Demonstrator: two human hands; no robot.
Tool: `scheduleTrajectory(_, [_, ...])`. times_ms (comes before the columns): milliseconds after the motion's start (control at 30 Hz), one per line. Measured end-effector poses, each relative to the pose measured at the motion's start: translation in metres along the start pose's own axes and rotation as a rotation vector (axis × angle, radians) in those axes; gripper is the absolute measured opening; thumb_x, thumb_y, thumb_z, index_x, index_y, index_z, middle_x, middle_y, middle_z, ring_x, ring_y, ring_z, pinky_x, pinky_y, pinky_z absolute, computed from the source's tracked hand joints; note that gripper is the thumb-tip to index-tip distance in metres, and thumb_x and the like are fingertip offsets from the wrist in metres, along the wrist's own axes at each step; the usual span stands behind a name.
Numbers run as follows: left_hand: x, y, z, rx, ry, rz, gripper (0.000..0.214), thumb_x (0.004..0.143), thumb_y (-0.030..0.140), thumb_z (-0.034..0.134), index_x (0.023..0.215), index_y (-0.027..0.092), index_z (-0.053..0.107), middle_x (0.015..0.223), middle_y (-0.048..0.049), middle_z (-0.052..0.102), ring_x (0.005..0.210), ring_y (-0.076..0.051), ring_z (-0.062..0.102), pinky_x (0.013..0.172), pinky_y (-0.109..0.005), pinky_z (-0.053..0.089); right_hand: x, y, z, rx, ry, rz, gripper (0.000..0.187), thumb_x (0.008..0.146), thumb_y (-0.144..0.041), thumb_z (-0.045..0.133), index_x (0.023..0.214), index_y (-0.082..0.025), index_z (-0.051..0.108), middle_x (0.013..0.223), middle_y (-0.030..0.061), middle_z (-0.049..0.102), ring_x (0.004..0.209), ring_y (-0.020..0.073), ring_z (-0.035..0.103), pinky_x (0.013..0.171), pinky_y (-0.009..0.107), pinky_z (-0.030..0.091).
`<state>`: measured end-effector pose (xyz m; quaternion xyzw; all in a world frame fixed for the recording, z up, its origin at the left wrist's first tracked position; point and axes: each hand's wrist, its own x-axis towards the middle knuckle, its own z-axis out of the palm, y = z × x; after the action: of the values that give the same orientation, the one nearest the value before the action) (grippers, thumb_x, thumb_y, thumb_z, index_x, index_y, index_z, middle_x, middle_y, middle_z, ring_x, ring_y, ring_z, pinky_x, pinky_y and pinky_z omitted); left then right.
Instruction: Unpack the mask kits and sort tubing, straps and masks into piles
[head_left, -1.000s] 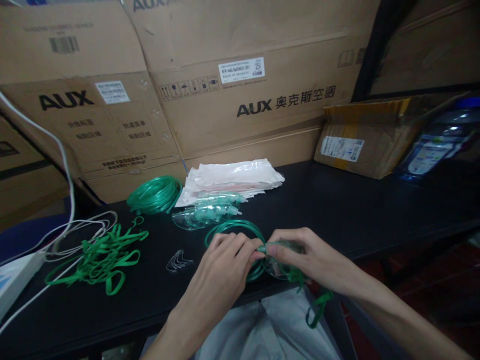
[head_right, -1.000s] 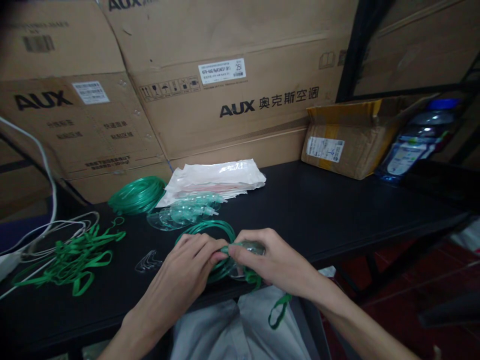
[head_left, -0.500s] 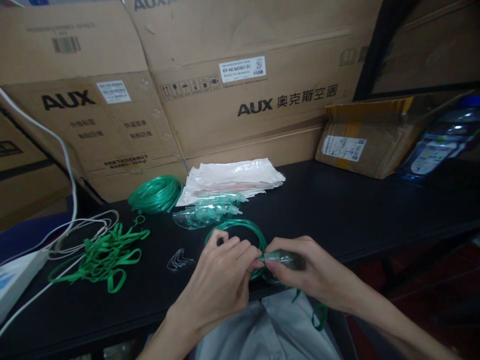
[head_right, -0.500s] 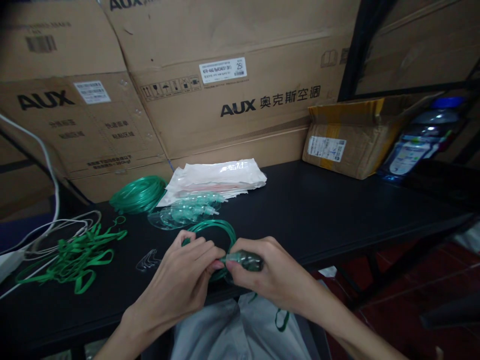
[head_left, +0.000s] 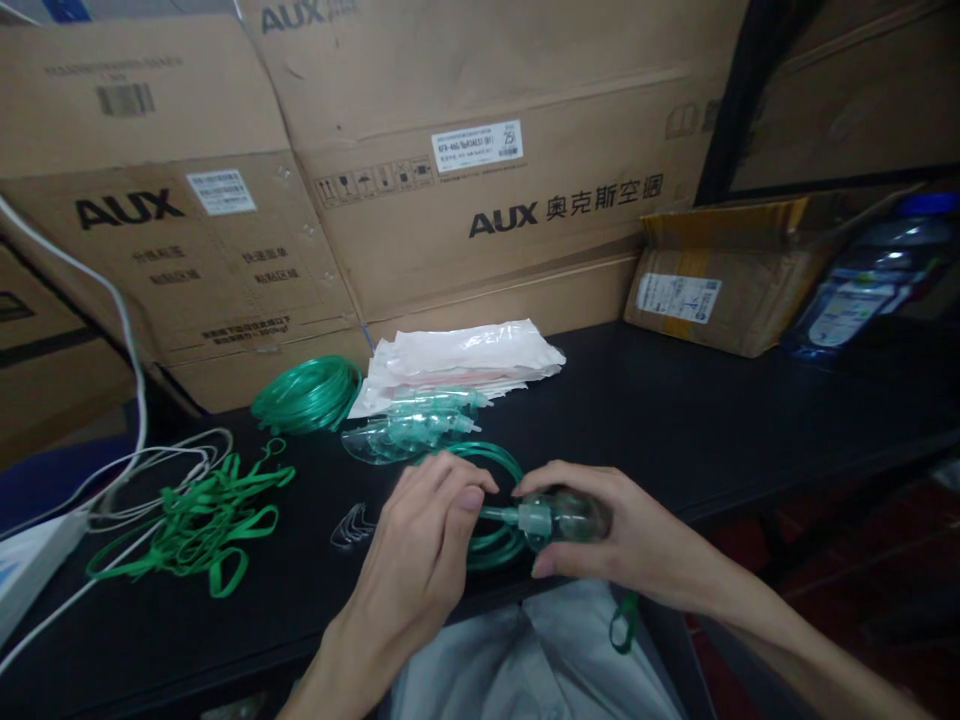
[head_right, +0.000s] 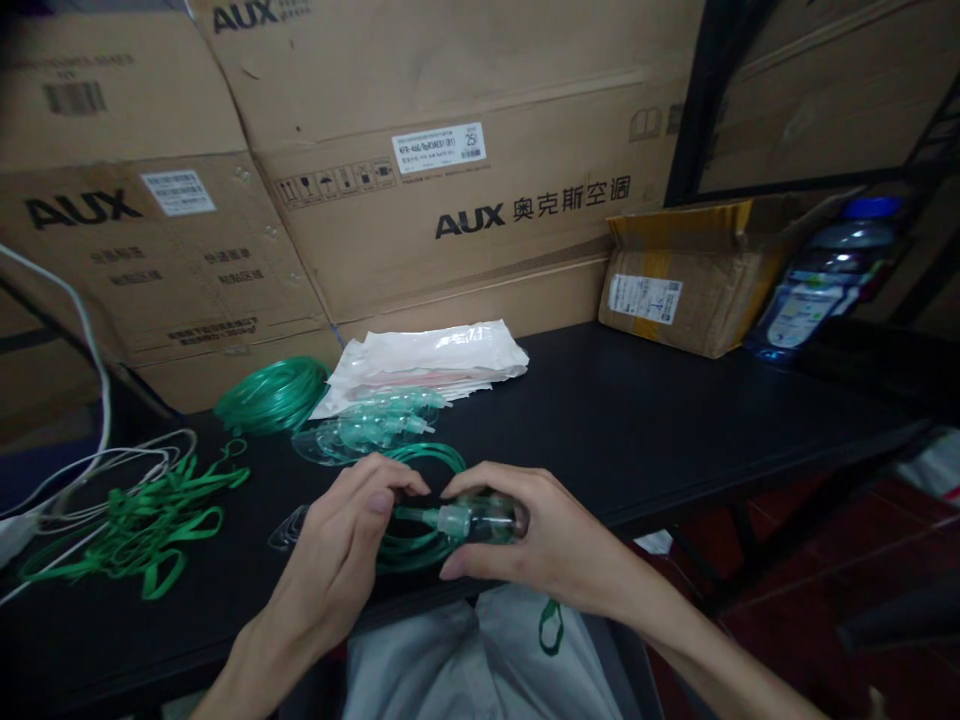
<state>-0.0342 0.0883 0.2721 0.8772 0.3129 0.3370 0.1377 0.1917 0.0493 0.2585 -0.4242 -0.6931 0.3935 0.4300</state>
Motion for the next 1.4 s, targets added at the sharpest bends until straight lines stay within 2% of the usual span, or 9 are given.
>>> scheduleTrajectory(100, [0.002, 0.001, 0.001, 0.073, -0.154, -0.052, 0.031, 0.109, 0.034, 0.034, 0.108, 0.024, 0.063, 0.104, -0.0021, 0.066, 0.097, -0.022, 0.059, 0.089, -0.038, 0.04, 0.001, 0.005, -0.003, 0.046, 0.111, -0.007, 0.056, 0.062, -0.031, 0.095, 0.111, -0.025, 0.068, 0.109, -0.0001, 0.068, 0.101, 0.0183, 0.064, 0.086, 0.023, 0.049])
scheduleTrajectory(167, [0.002, 0.002, 0.004, 0.078, -0.235, -0.065, 0.025, 0.105, 0.044, 0.046, 0.109, 0.024, 0.062, 0.107, -0.0025, 0.066, 0.099, -0.023, 0.06, 0.088, -0.037, 0.042, 0.001, 0.009, -0.005, 0.109, 0.178, -0.001, 0.059, 0.067, -0.028, 0.092, 0.118, -0.028, 0.064, 0.114, 0.0008, 0.066, 0.105, 0.0183, 0.064, 0.087, 0.024, 0.051])
scheduleTrajectory(333, [0.0, 0.003, 0.013, 0.114, -0.239, -0.07, 0.031, 0.087, 0.044, 0.077, 0.103, 0.024, 0.06, 0.105, -0.0012, 0.062, 0.1, -0.023, 0.059, 0.084, -0.033, 0.046, 0.003, 0.022, -0.006, 0.164, 0.344, -0.02, 0.051, 0.081, -0.022, 0.07, 0.13, -0.028, 0.057, 0.122, 0.0054, 0.063, 0.106, 0.0182, 0.067, 0.088, 0.028, 0.054])
scheduleTrajectory(567, [-0.002, 0.01, 0.016, 0.242, -0.211, -0.021, 0.019, 0.084, 0.023, 0.07, 0.079, 0.021, 0.052, 0.083, 0.0002, 0.06, 0.082, -0.02, 0.061, 0.067, -0.029, 0.045, 0.012, 0.022, -0.005, 0.1, 0.483, 0.089, 0.031, 0.074, -0.033, 0.075, 0.099, -0.02, 0.063, 0.093, 0.005, 0.067, 0.088, 0.0208, 0.067, 0.076, 0.03, 0.054])
scheduleTrajectory(733, [-0.005, 0.021, 0.021, 0.381, -0.139, -0.011, 0.016, 0.081, 0.015, 0.062, 0.072, 0.022, 0.052, 0.072, -0.0006, 0.064, 0.067, -0.02, 0.065, 0.059, -0.03, 0.042, 0.021, 0.002, -0.01, 0.262, 0.298, 0.179, 0.029, 0.075, -0.042, 0.078, 0.086, -0.018, 0.066, 0.079, 0.0013, 0.068, 0.072, 0.0166, 0.062, 0.063, 0.026, 0.048])
scheduleTrajectory(900, [0.008, 0.028, 0.025, 0.367, -0.111, -0.267, 0.012, 0.098, 0.025, 0.051, 0.087, 0.023, 0.056, 0.059, 0.0021, 0.065, 0.055, -0.024, 0.07, 0.051, -0.032, 0.036, 0.017, -0.005, 0.002, 0.654, 0.362, 0.25, 0.035, 0.083, -0.043, 0.07, 0.109, -0.02, 0.073, 0.117, 0.0086, 0.074, 0.11, 0.0252, 0.067, 0.101, 0.038, 0.049])
scheduleTrajectory(1033, [0.024, 0.04, 0.033, 0.229, -0.063, -0.333, 0.017, 0.104, 0.027, 0.043, 0.095, 0.022, 0.056, 0.075, -0.0018, 0.072, 0.07, -0.024, 0.075, 0.057, -0.031, 0.045, 0.007, -0.005, 0.02, 0.991, 0.369, 0.308, 0.049, 0.088, -0.049, 0.065, 0.132, -0.026, 0.064, 0.129, 0.0073, 0.071, 0.119, 0.0269, 0.066, 0.109, 0.047, 0.045])
scheduleTrajectory(1233, [0.031, 0.062, 0.053, 0.176, -0.169, -0.189, 0.034, 0.097, 0.03, 0.058, 0.128, 0.017, 0.062, 0.125, -0.0131, 0.069, 0.119, -0.034, 0.064, 0.1, -0.048, 0.051, 0.008, -0.013, 0.017, 0.889, 0.479, 0.385, 0.05, 0.087, -0.056, 0.072, 0.117, -0.016, 0.072, 0.11, 0.0099, 0.077, 0.106, 0.0244, 0.072, 0.097, 0.033, 0.054])
scheduleTrajectory(1400, [0.035, 0.06, 0.035, 0.2, -0.169, -0.067, 0.028, 0.098, 0.042, 0.06, 0.118, 0.026, 0.071, 0.118, -0.007, 0.07, 0.11, -0.032, 0.065, 0.102, -0.055, 0.049, 0.016, 0.004, -0.014, 0.777, 0.458, 0.276, 0.042, 0.084, -0.051, 0.078, 0.104, -0.015, 0.072, 0.081, 0.0058, 0.074, 0.066, 0.0166, 0.07, 0.059, 0.024, 0.056])
